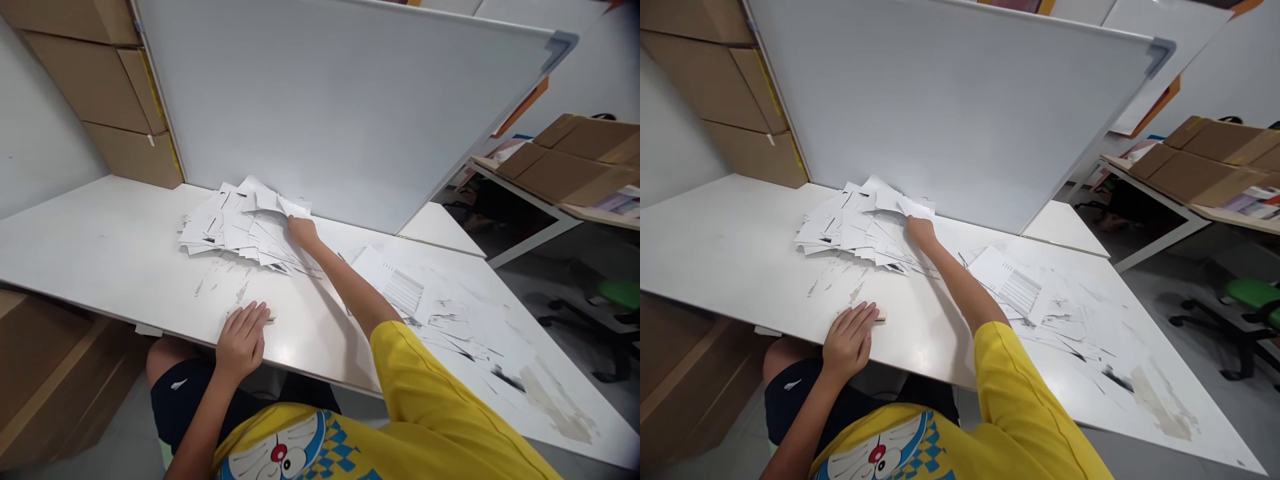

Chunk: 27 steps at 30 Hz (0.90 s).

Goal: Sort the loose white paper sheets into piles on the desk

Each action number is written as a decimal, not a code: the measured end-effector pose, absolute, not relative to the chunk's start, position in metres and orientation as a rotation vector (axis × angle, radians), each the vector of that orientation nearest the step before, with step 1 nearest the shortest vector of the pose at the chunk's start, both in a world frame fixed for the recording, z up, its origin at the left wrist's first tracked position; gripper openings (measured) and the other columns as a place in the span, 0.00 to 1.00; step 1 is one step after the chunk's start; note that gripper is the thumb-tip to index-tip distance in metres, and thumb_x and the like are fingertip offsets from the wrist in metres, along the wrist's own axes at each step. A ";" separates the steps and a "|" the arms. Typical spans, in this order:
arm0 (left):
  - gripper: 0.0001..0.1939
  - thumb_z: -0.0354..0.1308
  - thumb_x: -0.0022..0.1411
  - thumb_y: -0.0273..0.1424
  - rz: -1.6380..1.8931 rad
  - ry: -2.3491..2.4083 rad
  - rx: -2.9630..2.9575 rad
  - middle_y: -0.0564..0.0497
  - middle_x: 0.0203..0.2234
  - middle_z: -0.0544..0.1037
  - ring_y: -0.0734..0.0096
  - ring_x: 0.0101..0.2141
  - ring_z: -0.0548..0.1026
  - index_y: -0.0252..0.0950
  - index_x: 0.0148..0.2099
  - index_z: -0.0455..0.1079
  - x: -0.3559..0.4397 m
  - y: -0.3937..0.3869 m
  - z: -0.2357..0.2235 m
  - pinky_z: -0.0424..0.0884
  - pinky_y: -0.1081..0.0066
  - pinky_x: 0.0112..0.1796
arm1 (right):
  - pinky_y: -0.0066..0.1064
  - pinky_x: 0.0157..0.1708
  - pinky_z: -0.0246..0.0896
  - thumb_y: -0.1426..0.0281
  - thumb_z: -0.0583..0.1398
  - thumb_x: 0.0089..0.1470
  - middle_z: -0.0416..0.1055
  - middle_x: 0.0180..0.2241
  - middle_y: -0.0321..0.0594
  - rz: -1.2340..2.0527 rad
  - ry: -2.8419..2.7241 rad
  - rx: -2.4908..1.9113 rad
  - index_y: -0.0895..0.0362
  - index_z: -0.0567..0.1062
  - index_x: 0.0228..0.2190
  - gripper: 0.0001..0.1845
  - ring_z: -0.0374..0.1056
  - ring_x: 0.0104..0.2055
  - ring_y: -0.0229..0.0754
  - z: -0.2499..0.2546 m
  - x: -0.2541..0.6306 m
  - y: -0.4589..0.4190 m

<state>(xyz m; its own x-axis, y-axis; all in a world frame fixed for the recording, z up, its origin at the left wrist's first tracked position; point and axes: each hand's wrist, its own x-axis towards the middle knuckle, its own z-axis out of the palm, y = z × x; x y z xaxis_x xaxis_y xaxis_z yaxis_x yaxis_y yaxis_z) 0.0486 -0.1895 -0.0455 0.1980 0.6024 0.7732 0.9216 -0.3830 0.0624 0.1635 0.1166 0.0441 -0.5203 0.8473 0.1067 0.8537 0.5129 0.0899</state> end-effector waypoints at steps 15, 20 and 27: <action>0.34 0.52 0.69 0.54 -3.092 -1.853 -1.602 0.39 0.66 0.69 0.45 0.62 0.72 0.42 0.69 0.65 0.076 -0.181 0.024 0.72 0.46 0.58 | 0.35 0.37 0.70 0.74 0.49 0.69 0.82 0.42 0.52 -0.500 -2.401 -0.472 0.61 0.75 0.54 0.19 0.78 0.43 0.46 0.066 0.247 -0.003; 0.37 0.59 0.63 0.55 -3.613 -1.948 -1.345 0.39 0.62 0.74 0.44 0.63 0.70 0.38 0.66 0.69 0.081 -0.159 0.052 0.70 0.48 0.60 | 0.39 0.57 0.70 0.75 0.54 0.70 0.76 0.59 0.50 -0.616 -2.507 0.003 0.62 0.73 0.59 0.19 0.70 0.63 0.45 0.042 0.252 -0.063; 0.37 0.60 0.60 0.60 -3.287 -2.054 -0.777 0.46 0.57 0.79 0.52 0.67 0.64 0.40 0.62 0.73 0.070 -0.203 0.046 0.63 0.60 0.67 | 0.32 0.61 0.65 0.69 0.56 0.71 0.75 0.60 0.36 -0.611 -2.317 0.248 0.55 0.77 0.56 0.17 0.72 0.61 0.39 0.030 0.239 -0.094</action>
